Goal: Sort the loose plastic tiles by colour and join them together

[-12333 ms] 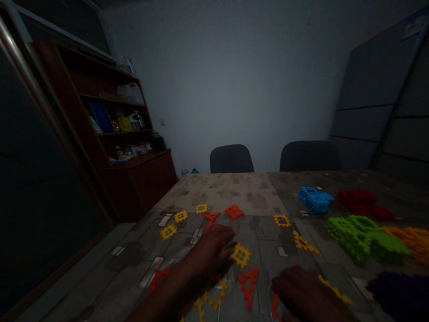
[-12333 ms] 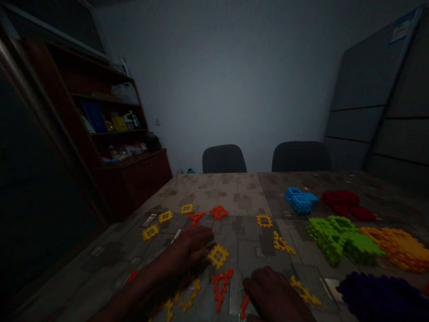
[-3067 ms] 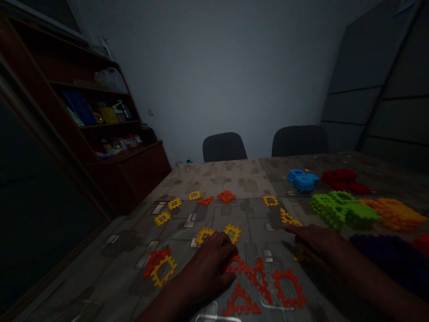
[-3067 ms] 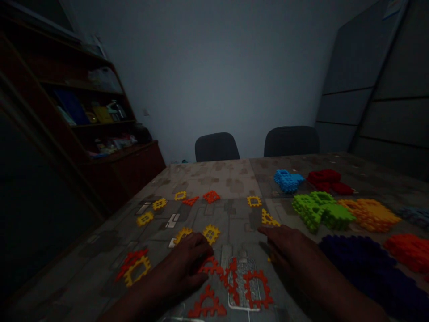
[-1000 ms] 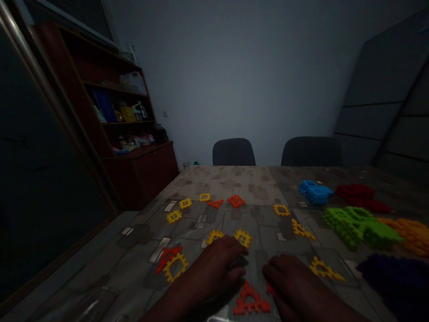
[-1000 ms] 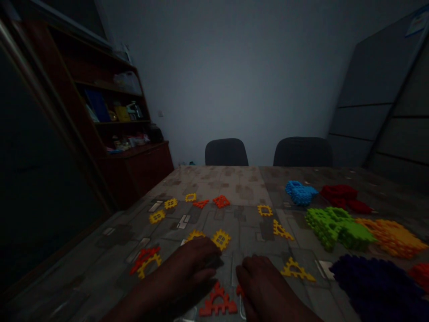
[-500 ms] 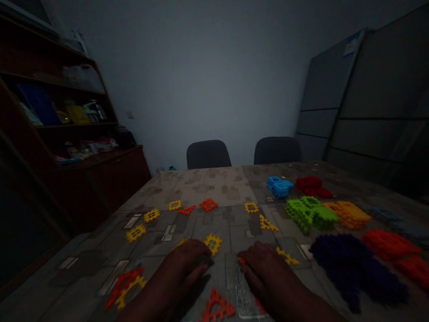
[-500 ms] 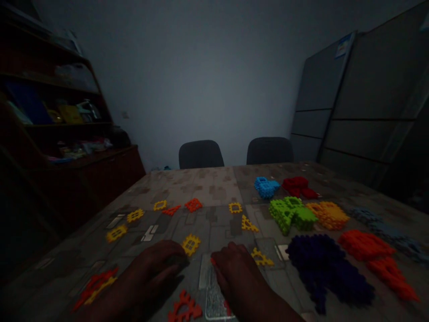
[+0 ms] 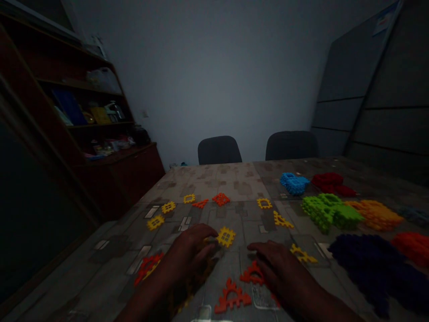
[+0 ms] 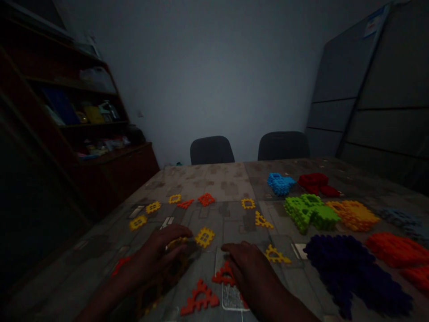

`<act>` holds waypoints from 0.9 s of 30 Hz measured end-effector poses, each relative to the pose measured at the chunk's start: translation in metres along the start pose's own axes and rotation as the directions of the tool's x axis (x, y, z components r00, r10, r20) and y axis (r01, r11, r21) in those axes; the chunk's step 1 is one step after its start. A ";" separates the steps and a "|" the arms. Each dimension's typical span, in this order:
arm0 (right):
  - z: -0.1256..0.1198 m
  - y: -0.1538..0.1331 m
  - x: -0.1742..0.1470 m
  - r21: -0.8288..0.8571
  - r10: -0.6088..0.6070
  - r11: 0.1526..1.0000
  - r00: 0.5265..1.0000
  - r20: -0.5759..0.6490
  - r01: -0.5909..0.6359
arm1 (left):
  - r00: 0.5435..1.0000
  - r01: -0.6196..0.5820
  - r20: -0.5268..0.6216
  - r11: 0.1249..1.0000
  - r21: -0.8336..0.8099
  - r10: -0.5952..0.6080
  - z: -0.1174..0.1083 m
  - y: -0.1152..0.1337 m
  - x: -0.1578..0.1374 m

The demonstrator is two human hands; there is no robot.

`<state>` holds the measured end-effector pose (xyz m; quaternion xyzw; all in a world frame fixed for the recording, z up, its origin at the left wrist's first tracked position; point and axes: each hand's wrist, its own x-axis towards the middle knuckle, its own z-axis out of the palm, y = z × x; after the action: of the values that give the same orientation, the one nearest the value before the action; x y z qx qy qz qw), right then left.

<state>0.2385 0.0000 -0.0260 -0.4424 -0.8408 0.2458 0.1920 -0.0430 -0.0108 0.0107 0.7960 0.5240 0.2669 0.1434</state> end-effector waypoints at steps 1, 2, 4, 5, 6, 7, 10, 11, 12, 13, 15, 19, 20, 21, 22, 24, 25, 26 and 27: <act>-0.001 0.002 0.001 -0.013 0.002 1.000 1.000 0.003 -0.002 | 1.000 0.006 0.003 1.000 0.001 -0.006 -0.003 0.000 0.000; -0.003 0.004 0.002 -0.022 0.003 1.000 1.000 0.010 -0.003 | 1.000 0.011 0.005 1.000 0.002 -0.011 -0.007 0.000 0.000; -0.005 0.006 0.003 -0.033 -0.010 0.999 1.000 0.024 0.011 | 0.999 0.029 -0.015 1.000 0.007 -0.029 -0.015 -0.001 0.000; -0.007 0.006 0.002 -0.035 -0.020 0.999 0.999 0.033 0.021 | 0.999 0.041 -0.036 0.999 0.010 -0.041 -0.019 -0.002 0.000; -0.007 0.006 0.001 -0.035 -0.032 0.999 0.999 0.043 0.033 | 0.997 0.052 -0.058 0.999 0.012 -0.051 -0.024 -0.003 0.000; -0.007 0.006 0.000 -0.034 -0.044 0.998 0.998 0.046 0.045 | 0.995 0.058 -0.081 0.998 0.012 -0.057 -0.028 -0.005 0.000; -0.002 0.010 -0.005 -0.046 -0.071 0.996 0.995 0.071 0.074 | 0.986 0.062 -0.159 0.998 0.020 -0.058 -0.040 -0.014 0.000; 0.000 0.012 -0.007 -0.055 -0.077 0.995 0.994 0.081 0.082 | 0.981 0.064 -0.187 0.998 0.026 -0.058 -0.044 -0.017 0.000; 0.003 0.014 -0.008 -0.063 -0.084 0.994 0.992 0.091 0.090 | 0.976 0.070 -0.210 0.997 0.033 -0.061 -0.048 -0.019 0.000; 0.006 0.016 -0.009 -0.070 -0.087 0.993 0.992 0.097 0.094 | 0.972 0.078 -0.227 0.996 0.039 -0.067 -0.051 -0.021 -0.001; 0.011 0.021 -0.010 -0.083 -0.087 0.992 0.991 0.098 0.095 | 0.967 0.097 -0.241 0.994 0.047 -0.083 -0.058 -0.024 -0.002; 0.014 0.022 -0.008 -0.103 -0.074 0.991 0.993 0.095 0.084 | 0.958 0.142 -0.255 0.989 0.035 -0.129 -0.068 -0.028 -0.006; 0.013 0.021 -0.008 -0.106 -0.064 0.992 0.993 0.102 0.075 | 0.956 0.151 -0.259 0.988 0.024 -0.140 -0.070 -0.029 -0.008; 0.012 0.020 -0.007 -0.110 -0.051 0.992 0.993 0.108 0.063 | 0.954 0.159 -0.260 0.987 0.012 -0.151 -0.071 -0.031 -0.009; 0.011 0.020 -0.006 -0.114 -0.038 0.992 0.993 0.113 0.051 | 0.953 0.167 -0.257 0.986 0.000 -0.162 -0.072 -0.033 -0.012; 0.009 0.019 -0.005 -0.123 -0.020 0.992 0.993 0.117 0.034 | 0.952 0.185 -0.245 0.983 -0.017 -0.183 -0.075 -0.039 -0.018; 0.009 0.019 -0.004 -0.128 -0.017 0.991 0.993 0.116 0.032 | 0.952 0.198 -0.234 0.980 -0.022 -0.198 -0.076 -0.042 -0.023; 0.008 0.019 -0.004 -0.128 -0.014 0.991 0.993 0.116 0.029 | 0.950 0.216 -0.224 0.976 -0.026 -0.216 -0.076 -0.047 -0.027; 0.008 0.020 -0.003 -0.122 -0.013 0.992 0.993 0.118 0.028 | 0.946 0.237 -0.220 0.971 -0.031 -0.238 -0.077 -0.051 -0.032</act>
<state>0.2488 0.0049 -0.0444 -0.4298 -0.8687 0.2167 0.1173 -0.1360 -0.0228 0.0385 0.6920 0.6281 0.3362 0.1165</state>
